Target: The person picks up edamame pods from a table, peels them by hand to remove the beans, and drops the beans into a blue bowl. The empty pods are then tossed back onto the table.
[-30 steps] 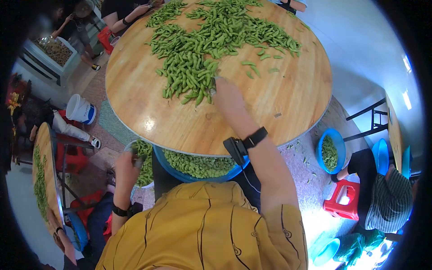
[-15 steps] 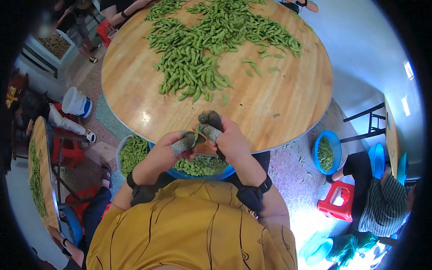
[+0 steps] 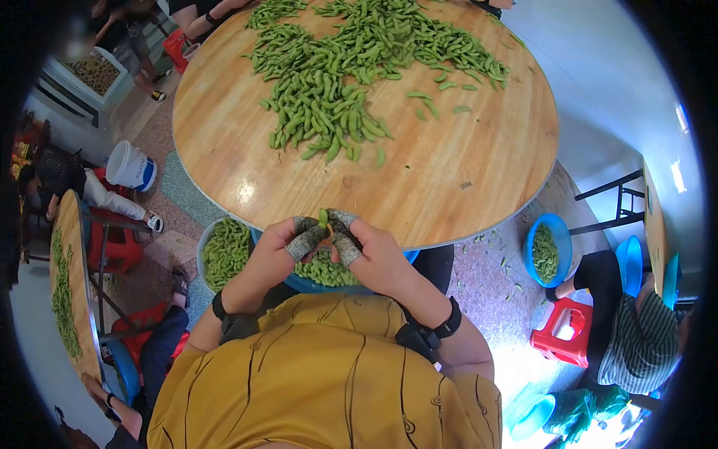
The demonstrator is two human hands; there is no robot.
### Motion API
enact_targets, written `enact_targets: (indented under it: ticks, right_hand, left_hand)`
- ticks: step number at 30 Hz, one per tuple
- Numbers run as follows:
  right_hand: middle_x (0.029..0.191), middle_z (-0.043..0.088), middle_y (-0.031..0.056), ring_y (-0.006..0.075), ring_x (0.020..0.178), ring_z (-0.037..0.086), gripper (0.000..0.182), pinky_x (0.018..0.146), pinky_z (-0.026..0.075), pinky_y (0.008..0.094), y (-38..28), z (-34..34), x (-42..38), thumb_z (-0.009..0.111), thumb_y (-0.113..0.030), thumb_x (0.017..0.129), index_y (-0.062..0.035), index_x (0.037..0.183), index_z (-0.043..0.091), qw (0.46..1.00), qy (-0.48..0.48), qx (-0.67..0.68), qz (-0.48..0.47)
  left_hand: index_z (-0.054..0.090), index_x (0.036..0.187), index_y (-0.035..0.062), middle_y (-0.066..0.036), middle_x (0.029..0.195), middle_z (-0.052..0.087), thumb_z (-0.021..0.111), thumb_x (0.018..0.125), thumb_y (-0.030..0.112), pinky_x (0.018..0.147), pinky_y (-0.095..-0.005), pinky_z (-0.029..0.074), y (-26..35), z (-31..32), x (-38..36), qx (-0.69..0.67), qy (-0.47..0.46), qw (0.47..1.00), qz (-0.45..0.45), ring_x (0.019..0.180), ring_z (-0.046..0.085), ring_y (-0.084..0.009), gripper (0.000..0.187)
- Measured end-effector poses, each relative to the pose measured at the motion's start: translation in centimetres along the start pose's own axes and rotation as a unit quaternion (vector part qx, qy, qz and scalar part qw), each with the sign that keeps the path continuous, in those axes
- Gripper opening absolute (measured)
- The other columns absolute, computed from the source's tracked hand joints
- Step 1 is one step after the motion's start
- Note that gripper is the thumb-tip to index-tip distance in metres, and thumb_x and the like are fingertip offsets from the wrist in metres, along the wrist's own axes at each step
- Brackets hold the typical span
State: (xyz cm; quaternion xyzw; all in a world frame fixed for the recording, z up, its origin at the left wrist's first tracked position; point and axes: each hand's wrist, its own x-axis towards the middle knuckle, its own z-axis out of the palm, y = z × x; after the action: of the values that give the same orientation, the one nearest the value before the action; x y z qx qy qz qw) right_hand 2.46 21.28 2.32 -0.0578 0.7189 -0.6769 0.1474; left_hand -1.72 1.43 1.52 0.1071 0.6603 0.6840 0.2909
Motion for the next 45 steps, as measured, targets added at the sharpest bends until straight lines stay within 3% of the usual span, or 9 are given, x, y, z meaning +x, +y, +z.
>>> enact_targets:
  ticks: [7,9,13,19,23,27,32,34,45]
  right_hand:
    - [0.078,0.057,-0.0014,0.0037,0.049,0.041,0.036,0.044,0.033,0.0182,-0.9,0.5,0.3,0.045,-0.005,0.091,-0.0099,0.126,0.048,0.997,-0.017,0.043,0.068]
    - [0.074,0.058,-0.0009,0.0091,0.062,0.054,0.031,0.057,0.044,0.0235,-0.9,0.7,0.6,0.047,-0.006,0.089,-0.0054,0.119,0.053,0.995,0.017,-0.093,0.033]
    - [0.072,0.055,-0.0011,0.0065,0.051,0.046,0.031,0.046,0.037,0.0215,0.5,1.0,1.0,0.045,-0.007,0.091,-0.0091,0.12,0.053,0.992,-0.001,0.085,0.095]
    - [0.068,0.048,-0.0017,0.0028,0.047,0.035,0.029,0.04,0.028,0.0193,-0.4,0.4,-0.2,0.043,-0.009,0.094,-0.013,0.121,0.054,0.858,-0.125,0.443,0.23]
    - [0.07,0.051,-0.001,0.0038,0.046,0.036,0.029,0.04,0.03,0.0195,0.7,1.5,-0.2,0.047,-0.008,0.093,-0.0104,0.12,0.054,0.95,-0.037,0.255,0.173]
    - [0.071,0.053,-0.0006,0.0046,0.045,0.037,0.031,0.04,0.031,0.0197,1.4,1.8,-0.1,0.05,-0.007,0.092,-0.0099,0.122,0.053,0.981,-0.003,0.158,0.112]
    - [0.072,0.054,-0.0006,0.0037,0.045,0.037,0.032,0.04,0.031,0.0188,0.7,1.2,-1.5,0.05,-0.012,0.092,-0.0107,0.124,0.052,0.944,-0.031,0.287,0.161]
    - [0.072,0.054,-0.0006,0.0033,0.045,0.037,0.032,0.039,0.031,0.0183,0.6,0.7,-1.8,0.051,-0.014,0.093,-0.0113,0.124,0.052,0.933,-0.044,0.309,0.18]
    - [0.079,0.059,0.0161,0.0359,0.074,0.058,0.031,0.064,0.048,0.0403,2.7,2.0,-0.1,0.07,-0.017,0.069,-0.0031,0.095,0.061,0.923,0.077,-0.352,-0.131]
  left_hand:
    - [0.062,0.107,0.0024,-0.002,0.083,0.062,0.058,0.088,0.008,0.062,-0.026,0.045,-0.2,0.0,-0.3,0.071,0.03,0.996,0.046,0.072,0.056,-0.0113,0.02]
    - [0.063,0.102,0.0024,-0.012,0.082,0.063,0.063,0.083,0.008,0.061,-0.0296,0.047,0.3,-0.2,-0.4,0.41,0.092,0.873,0.249,0.071,0.06,-0.0196,0.02]
    - [0.063,0.096,0.0025,-0.018,0.08,0.062,0.067,0.079,0.01,0.06,-0.0315,0.047,-0.1,-0.3,-0.7,0.469,0.088,0.839,0.261,0.068,0.061,-0.0259,0.02]
    - [0.063,0.091,0.0003,-0.016,0.076,0.062,0.068,0.08,0.013,0.054,-0.0323,0.045,-1.2,-2.4,-0.9,-0.158,-0.113,0.98,-0.052,0.057,0.057,-0.0239,0.018]
    - [0.06,0.082,0.0002,-0.013,0.07,0.059,0.069,0.077,0.012,0.053,-0.0322,0.045,-0.4,-1.0,-0.5,0.214,-0.006,0.973,0.086,0.059,0.057,-0.0256,0.016]
    - [0.056,0.077,0.0021,-0.012,0.065,0.055,0.068,0.076,0.011,0.054,-0.0354,0.047,-1.2,-0.4,-0.5,0.572,0.077,0.76,0.299,0.062,0.057,-0.0302,0.015]
    - [0.059,0.087,0.0008,-0.012,0.074,0.06,0.062,0.083,0.009,0.052,-0.0331,0.043,-1.5,-0.1,-1.6,0.269,0.025,0.953,0.139,0.057,0.054,-0.0234,0.01]
    - [0.059,0.092,0.0006,-0.009,0.073,0.059,0.057,0.086,0.007,0.054,-0.0291,0.043,-2.0,-0.8,-1.9,-0.229,-0.083,0.964,-0.106,0.057,0.054,-0.017,0.01]
    - [0.06,0.091,0.0021,-0.008,0.07,0.058,0.051,0.084,0.003,0.059,-0.0291,0.045,-0.5,-0.5,-3.5,0.312,-0.09,0.938,0.117,0.064,0.058,-0.0171,0.011]
